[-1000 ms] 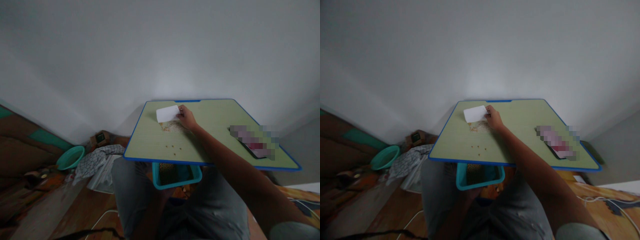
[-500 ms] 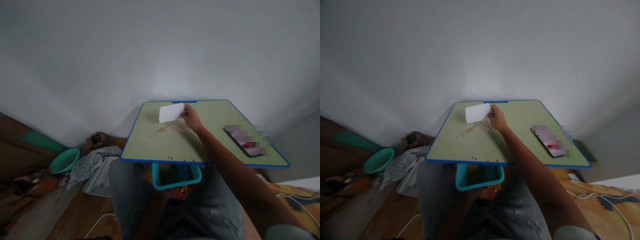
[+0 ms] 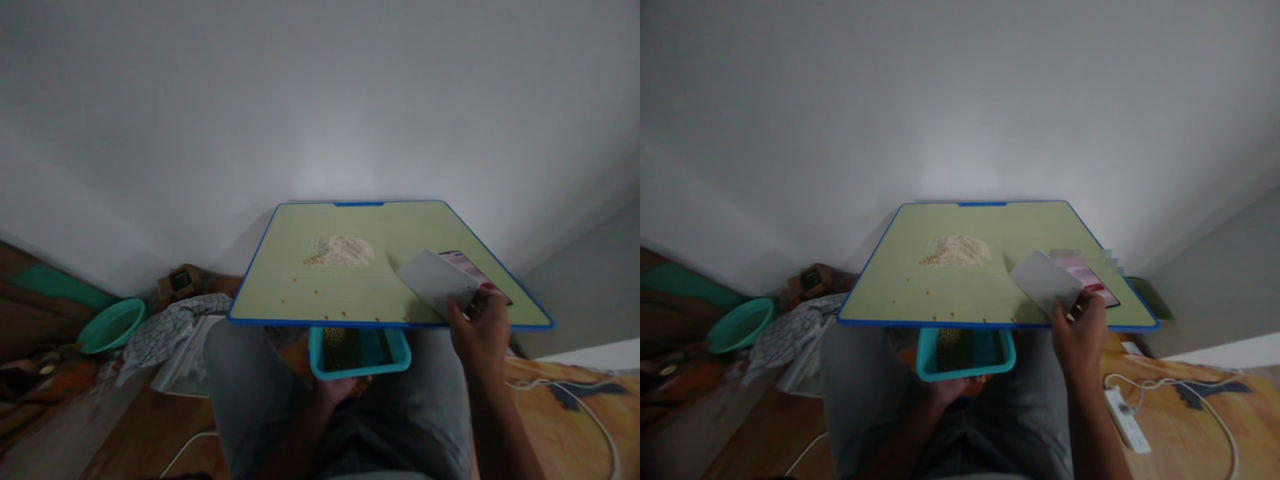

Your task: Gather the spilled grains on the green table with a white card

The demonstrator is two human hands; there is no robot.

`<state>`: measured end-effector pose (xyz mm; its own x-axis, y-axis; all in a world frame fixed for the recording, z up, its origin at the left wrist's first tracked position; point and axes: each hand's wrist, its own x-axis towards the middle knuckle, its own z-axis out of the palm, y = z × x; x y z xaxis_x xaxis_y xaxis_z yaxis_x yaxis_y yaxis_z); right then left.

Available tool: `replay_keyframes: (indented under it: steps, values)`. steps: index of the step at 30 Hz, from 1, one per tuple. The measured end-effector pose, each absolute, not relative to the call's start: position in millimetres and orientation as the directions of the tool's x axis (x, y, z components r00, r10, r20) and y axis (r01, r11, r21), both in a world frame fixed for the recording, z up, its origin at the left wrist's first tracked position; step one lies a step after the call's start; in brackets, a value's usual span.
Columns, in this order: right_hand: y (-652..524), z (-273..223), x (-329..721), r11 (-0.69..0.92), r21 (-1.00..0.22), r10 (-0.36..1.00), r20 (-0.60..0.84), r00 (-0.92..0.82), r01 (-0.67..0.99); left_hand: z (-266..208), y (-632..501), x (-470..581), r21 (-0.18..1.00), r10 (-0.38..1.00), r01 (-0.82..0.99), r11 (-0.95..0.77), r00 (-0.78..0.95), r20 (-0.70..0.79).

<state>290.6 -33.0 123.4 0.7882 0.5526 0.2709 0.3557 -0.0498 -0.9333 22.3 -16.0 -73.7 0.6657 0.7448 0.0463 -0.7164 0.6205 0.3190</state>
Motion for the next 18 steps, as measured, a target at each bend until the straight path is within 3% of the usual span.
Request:
replay_keyframes:
  steps: [9,15,18]
  values:
    - [-63,132,269,-0.190,-0.889,0.617,0.222,0.755,0.416,-33,-22,56,0.345,0.676,-0.627,0.698,0.736,-0.031]
    - [-63,134,252,-0.130,-0.876,0.702,0.250,0.667,0.465,-6,-23,63,0.372,0.685,-0.599,0.709,0.710,-0.161]
    - [-60,133,246,-0.094,-0.882,0.735,0.251,0.630,0.461,-10,-22,60,0.358,0.665,-0.585,0.728,0.730,-0.159]
